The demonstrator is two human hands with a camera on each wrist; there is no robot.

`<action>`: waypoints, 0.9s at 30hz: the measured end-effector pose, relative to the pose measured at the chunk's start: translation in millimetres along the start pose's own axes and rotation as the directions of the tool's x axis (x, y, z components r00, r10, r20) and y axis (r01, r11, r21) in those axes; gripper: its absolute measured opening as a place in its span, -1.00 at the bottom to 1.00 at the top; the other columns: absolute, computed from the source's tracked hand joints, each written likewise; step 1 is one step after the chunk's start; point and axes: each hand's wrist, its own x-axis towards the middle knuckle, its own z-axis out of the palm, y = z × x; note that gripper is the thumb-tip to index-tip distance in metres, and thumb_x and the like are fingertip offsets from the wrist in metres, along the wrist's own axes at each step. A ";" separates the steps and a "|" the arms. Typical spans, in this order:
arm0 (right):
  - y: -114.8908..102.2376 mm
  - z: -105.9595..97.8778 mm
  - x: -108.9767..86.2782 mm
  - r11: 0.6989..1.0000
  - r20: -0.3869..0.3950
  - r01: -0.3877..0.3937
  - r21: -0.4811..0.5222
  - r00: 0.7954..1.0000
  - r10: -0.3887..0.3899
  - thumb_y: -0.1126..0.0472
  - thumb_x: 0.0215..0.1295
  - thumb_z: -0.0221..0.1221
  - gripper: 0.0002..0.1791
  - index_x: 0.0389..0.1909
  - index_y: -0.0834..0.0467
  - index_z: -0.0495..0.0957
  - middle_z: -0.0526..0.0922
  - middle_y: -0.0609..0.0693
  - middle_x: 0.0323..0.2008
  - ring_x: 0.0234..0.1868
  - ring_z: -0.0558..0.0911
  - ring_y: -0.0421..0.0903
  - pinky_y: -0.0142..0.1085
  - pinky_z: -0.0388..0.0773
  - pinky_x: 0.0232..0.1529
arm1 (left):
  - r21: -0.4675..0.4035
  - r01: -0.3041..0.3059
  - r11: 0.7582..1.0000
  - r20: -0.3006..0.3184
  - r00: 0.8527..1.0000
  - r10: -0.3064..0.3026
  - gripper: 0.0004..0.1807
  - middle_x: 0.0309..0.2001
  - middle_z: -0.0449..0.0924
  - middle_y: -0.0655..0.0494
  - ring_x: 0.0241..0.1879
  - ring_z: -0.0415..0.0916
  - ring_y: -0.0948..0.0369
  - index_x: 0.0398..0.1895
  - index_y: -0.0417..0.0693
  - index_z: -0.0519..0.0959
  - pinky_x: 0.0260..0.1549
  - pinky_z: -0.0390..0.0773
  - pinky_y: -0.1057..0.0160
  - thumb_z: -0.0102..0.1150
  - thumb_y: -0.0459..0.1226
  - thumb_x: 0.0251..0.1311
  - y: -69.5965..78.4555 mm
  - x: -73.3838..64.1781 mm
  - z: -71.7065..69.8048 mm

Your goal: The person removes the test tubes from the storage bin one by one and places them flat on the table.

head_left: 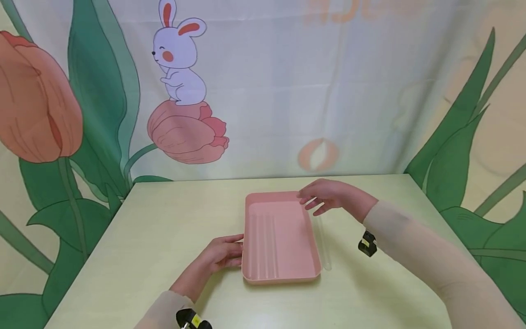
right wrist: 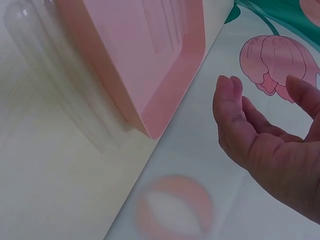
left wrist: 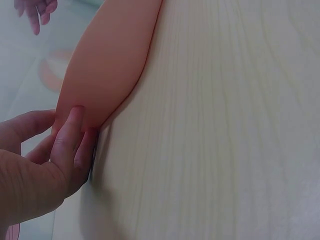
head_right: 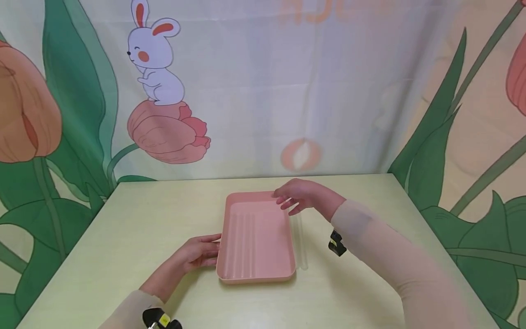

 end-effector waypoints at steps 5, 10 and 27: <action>-4.7 8.9 10.6 0.999 -0.008 -0.007 0.039 1.000 0.008 0.08 0.52 0.04 -0.45 0.37 0.32 0.39 0.57 -0.01 -0.04 -0.07 0.58 -0.13 -0.34 0.70 -0.10 | -0.002 -0.001 1.000 -0.002 1.000 0.001 -0.41 0.27 0.57 -0.35 -0.18 0.71 0.23 0.49 -0.36 0.28 -0.27 0.81 0.24 0.08 -0.47 0.41 0.4 0.1 0.1; -2.1 21.4 23.8 0.996 0.005 -0.016 0.086 1.000 0.016 0.11 0.51 0.06 -0.49 0.35 0.31 0.41 0.56 0.03 0.00 -0.06 0.60 -0.12 -0.34 0.71 -0.11 | 0.002 0.003 1.000 -0.016 1.000 -0.002 -0.41 0.26 0.58 -0.35 -0.18 0.71 0.22 0.48 -0.36 0.29 -0.27 0.81 0.25 0.08 -0.47 0.41 1.2 0.1 1.1; 16.7 62.3 69.5 0.973 -0.085 -0.076 0.216 0.992 0.096 0.19 0.42 0.19 -0.66 0.12 0.26 0.51 0.58 0.10 -0.07 0.05 0.63 0.08 -0.03 0.69 0.19 | 0.020 -0.007 1.000 -0.018 1.000 0.007 -0.42 0.26 0.57 -0.36 -0.16 0.72 0.20 0.47 -0.37 0.30 -0.24 0.81 0.21 0.09 -0.47 0.40 0.9 -2.4 2.1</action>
